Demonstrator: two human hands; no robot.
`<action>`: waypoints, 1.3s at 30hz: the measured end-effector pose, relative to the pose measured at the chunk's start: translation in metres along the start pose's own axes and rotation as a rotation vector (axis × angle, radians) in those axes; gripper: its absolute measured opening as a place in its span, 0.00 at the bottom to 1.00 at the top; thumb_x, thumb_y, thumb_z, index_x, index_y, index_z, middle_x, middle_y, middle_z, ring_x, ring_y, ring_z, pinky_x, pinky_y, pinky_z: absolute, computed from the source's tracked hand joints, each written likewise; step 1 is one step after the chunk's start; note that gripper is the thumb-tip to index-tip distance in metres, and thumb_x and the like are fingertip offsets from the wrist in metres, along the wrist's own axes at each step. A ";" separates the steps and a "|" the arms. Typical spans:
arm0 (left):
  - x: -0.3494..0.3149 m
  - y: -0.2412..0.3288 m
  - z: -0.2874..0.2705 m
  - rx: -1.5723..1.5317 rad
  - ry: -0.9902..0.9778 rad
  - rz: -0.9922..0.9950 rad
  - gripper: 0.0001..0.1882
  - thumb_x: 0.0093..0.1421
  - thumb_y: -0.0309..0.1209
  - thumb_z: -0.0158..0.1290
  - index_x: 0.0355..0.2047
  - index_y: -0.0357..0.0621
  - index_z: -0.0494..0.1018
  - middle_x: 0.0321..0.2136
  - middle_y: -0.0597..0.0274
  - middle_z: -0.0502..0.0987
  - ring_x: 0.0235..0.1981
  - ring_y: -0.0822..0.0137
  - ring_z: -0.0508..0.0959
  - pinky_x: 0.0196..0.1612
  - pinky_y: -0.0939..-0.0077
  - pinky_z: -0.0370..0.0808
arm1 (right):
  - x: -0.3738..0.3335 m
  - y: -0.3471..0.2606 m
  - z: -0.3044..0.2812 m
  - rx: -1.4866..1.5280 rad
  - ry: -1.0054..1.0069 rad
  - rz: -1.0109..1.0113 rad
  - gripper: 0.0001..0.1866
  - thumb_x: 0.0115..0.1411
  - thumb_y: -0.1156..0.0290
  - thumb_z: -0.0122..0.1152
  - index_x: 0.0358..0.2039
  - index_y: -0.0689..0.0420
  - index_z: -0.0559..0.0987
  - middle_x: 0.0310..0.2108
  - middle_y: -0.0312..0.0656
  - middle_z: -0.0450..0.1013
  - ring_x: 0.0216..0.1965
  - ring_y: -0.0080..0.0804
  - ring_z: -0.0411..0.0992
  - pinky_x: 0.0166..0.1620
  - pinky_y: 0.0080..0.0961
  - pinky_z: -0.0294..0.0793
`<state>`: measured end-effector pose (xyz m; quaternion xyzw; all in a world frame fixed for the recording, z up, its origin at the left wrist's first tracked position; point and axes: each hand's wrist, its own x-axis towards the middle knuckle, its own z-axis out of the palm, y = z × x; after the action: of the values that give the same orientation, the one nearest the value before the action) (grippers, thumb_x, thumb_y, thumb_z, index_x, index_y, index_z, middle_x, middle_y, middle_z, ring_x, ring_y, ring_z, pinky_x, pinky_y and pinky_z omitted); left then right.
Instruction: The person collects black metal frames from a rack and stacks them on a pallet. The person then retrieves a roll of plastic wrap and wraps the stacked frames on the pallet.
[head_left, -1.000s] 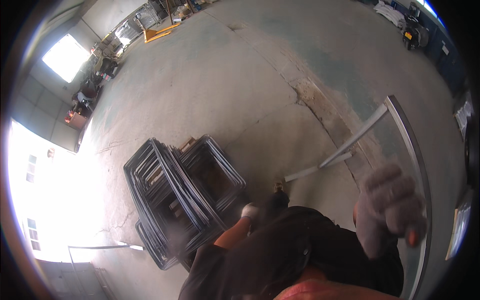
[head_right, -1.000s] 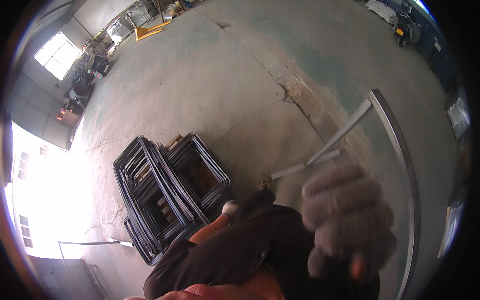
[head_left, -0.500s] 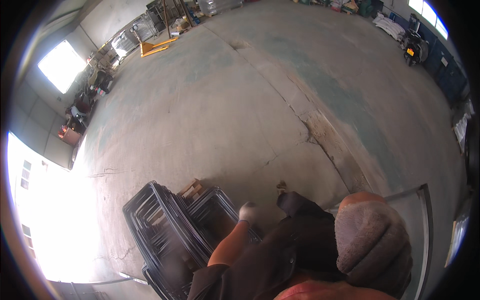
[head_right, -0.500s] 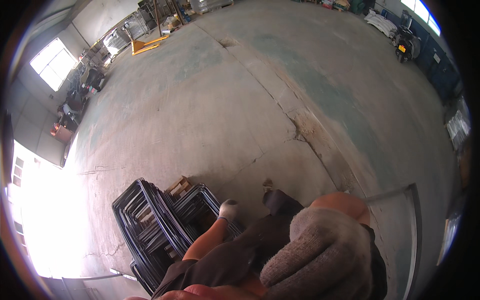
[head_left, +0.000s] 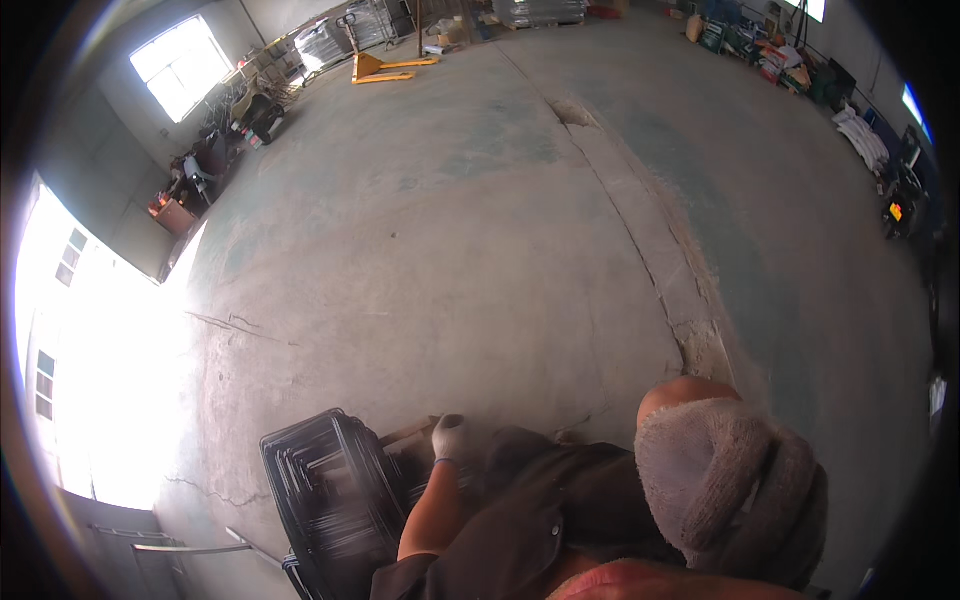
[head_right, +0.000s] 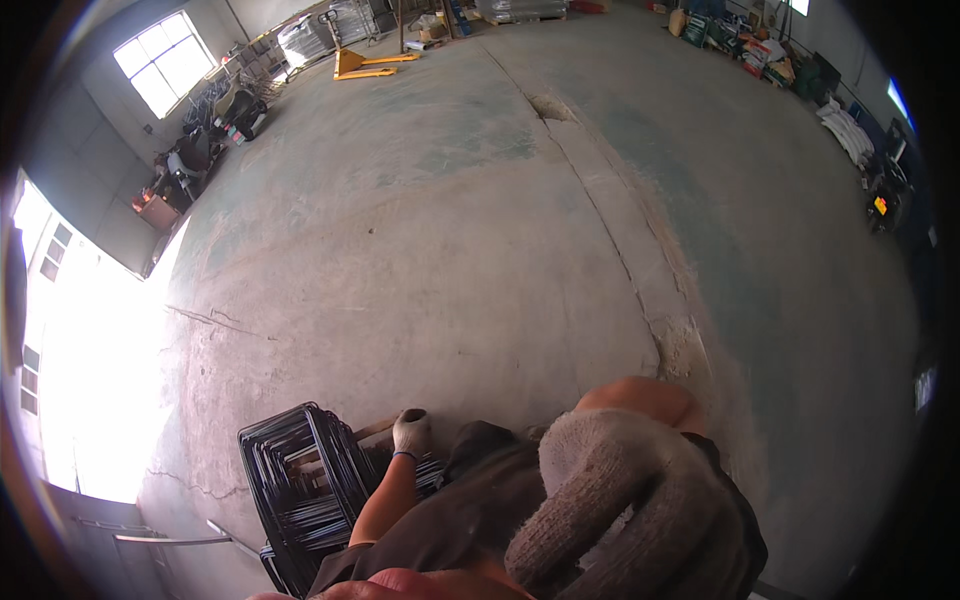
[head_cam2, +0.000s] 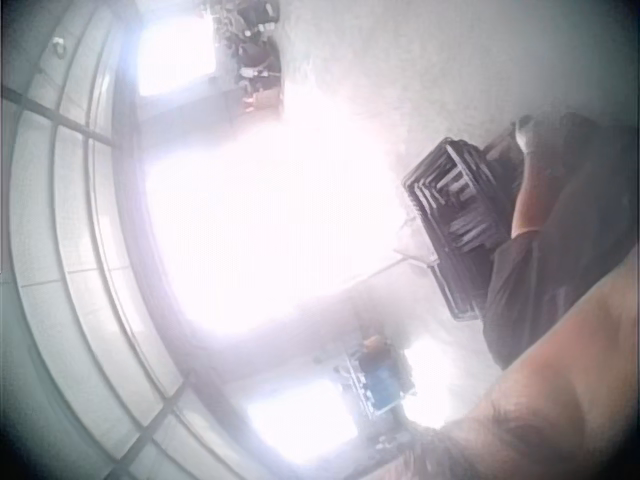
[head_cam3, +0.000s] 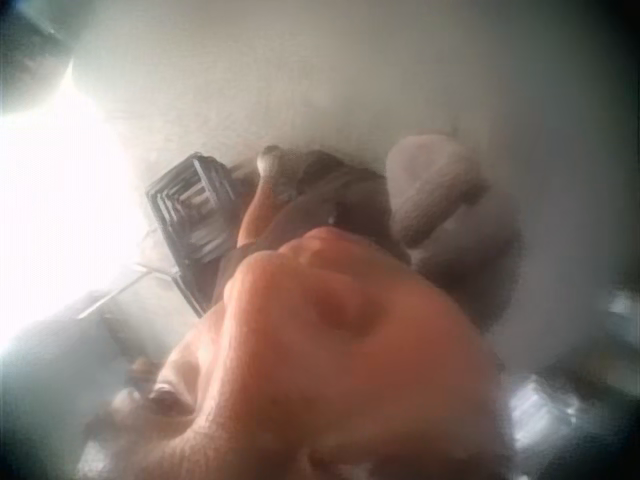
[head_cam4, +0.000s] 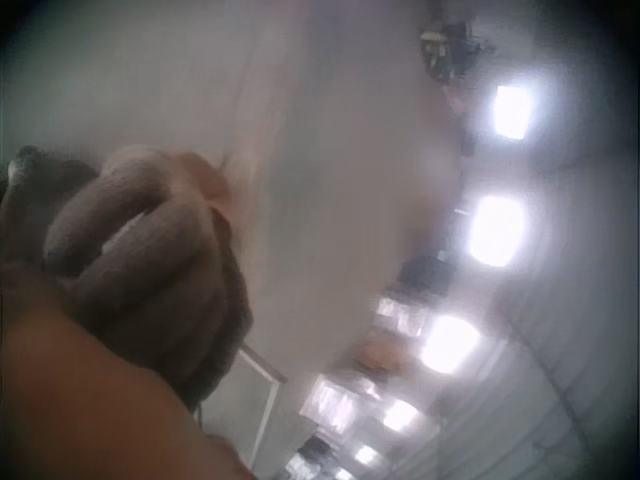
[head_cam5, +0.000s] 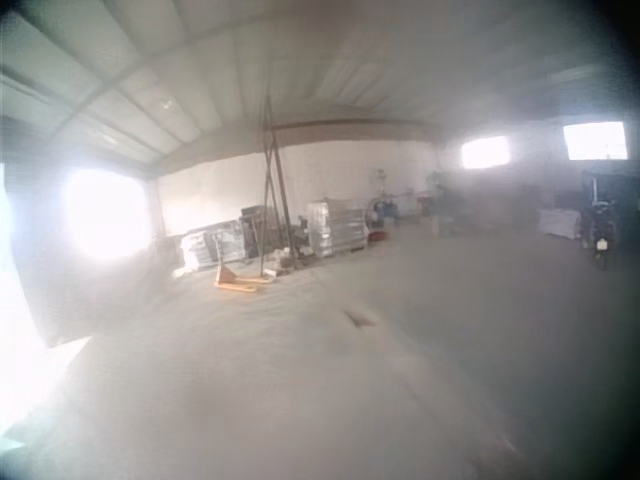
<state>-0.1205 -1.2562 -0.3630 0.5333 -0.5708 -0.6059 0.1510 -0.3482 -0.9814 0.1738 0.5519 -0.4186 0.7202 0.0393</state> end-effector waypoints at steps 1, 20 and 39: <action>0.018 -0.006 -0.013 -0.034 0.071 -0.024 0.15 0.63 0.31 0.63 0.48 0.37 0.85 0.44 0.57 0.89 0.43 0.65 0.87 0.47 0.70 0.82 | 0.018 0.025 0.008 0.025 -0.023 0.000 0.10 0.64 0.81 0.66 0.26 0.53 0.80 0.32 0.38 0.77 0.33 0.31 0.74 0.36 0.29 0.71; 0.531 0.281 -0.114 0.390 0.060 0.105 0.22 0.61 0.33 0.61 0.55 0.39 0.83 0.47 0.49 0.88 0.47 0.52 0.88 0.51 0.61 0.83 | 0.295 0.418 0.181 0.102 0.050 0.115 0.11 0.63 0.80 0.66 0.24 0.54 0.79 0.28 0.38 0.75 0.31 0.31 0.74 0.31 0.33 0.70; 0.845 0.378 -0.259 -0.213 0.352 -0.471 0.10 0.66 0.29 0.53 0.36 0.44 0.84 0.27 0.59 0.80 0.26 0.63 0.80 0.27 0.63 0.76 | 0.632 0.912 0.288 -0.229 -0.178 -0.363 0.04 0.64 0.77 0.68 0.32 0.56 0.82 0.31 0.40 0.79 0.30 0.33 0.75 0.32 0.32 0.74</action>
<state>-0.3955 -2.1769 -0.3842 0.7289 -0.3300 -0.5788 0.1579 -0.8462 -2.0132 0.1983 0.6713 -0.3932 0.5977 0.1935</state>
